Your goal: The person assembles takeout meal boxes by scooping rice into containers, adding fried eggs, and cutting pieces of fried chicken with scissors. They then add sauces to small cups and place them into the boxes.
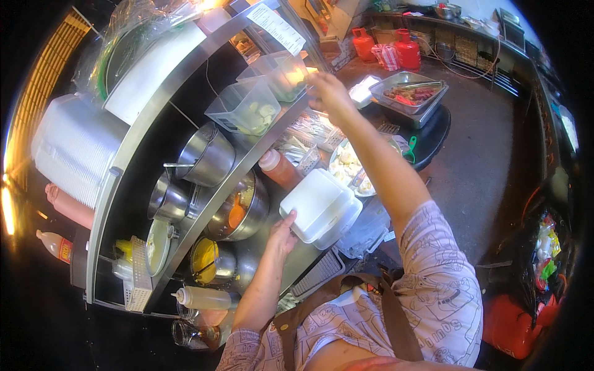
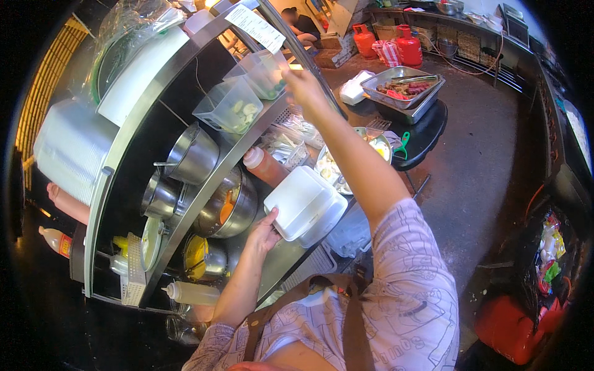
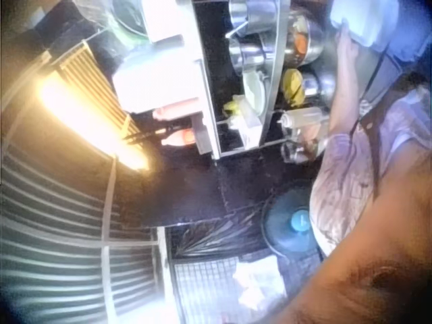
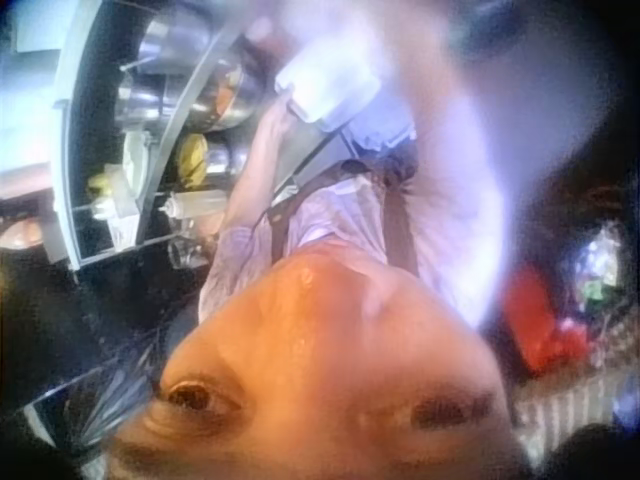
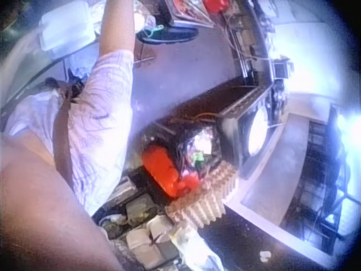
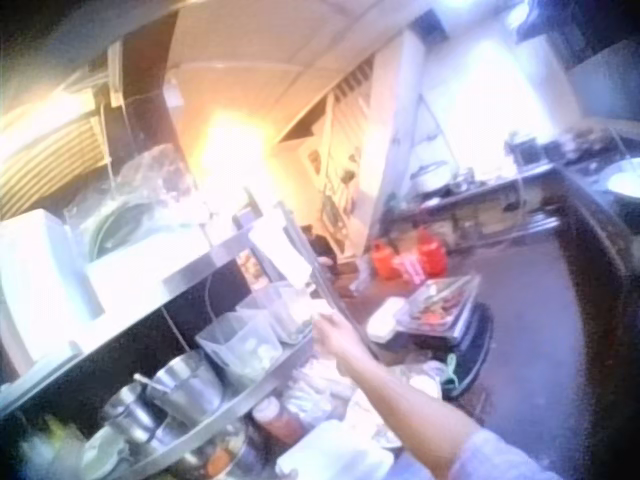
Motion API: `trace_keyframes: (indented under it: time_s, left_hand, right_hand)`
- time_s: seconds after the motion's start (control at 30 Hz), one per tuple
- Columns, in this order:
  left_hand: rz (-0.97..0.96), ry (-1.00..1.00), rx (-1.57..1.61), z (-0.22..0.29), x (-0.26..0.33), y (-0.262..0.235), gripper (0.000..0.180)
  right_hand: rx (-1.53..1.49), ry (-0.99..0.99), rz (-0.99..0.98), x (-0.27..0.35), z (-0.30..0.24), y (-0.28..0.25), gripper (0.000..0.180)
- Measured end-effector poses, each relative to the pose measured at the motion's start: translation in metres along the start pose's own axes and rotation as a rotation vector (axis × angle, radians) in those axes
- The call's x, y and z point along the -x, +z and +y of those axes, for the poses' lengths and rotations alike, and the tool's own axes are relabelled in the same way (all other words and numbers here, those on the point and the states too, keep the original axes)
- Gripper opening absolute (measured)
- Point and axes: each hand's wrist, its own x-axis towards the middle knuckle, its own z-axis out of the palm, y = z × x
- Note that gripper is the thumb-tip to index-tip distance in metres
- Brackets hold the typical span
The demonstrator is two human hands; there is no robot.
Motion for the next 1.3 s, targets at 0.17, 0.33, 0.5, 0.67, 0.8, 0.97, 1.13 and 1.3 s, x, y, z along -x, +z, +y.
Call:
trace_keyframes:
  time_s: [0.17,0.33,0.5,0.67,0.8,0.97,1.13,1.3]
  left_hand:
    - [-0.005,0.0,-0.038,0.003,0.004,0.007,0.058]
    - [0.012,-0.001,-0.023,0.0,0.003,0.001,0.058]
    - [-0.05,0.008,-0.028,0.003,0.002,0.007,0.063]
    - [-0.037,0.021,-0.05,0.003,0.01,0.0,0.069]
    - [-0.072,0.061,-0.19,0.006,0.046,-0.031,0.062]
    - [-0.19,0.396,-0.33,0.012,0.145,-0.13,0.031]
    - [0.228,0.629,-0.548,0.092,0.253,-0.213,0.023]
    - [0.939,1.055,-0.903,0.184,0.297,-0.344,0.023]
  right_hand:
    - [-0.031,-0.035,0.046,-0.061,-0.019,0.016,0.068]
    - [0.057,-0.084,0.057,-0.075,-0.021,0.034,0.069]
    - [0.029,-0.12,0.159,-0.092,-0.008,0.033,0.066]
    - [0.158,-0.153,0.147,-0.098,0.008,0.035,0.055]
    - [0.615,-0.443,0.051,-0.092,0.016,0.0,0.037]
    - [0.305,-0.298,-0.225,0.068,0.023,0.067,0.033]
    - [0.514,-0.139,-0.633,0.167,0.038,0.108,0.043]
    - [0.47,0.043,-0.931,0.243,0.066,0.182,0.027]
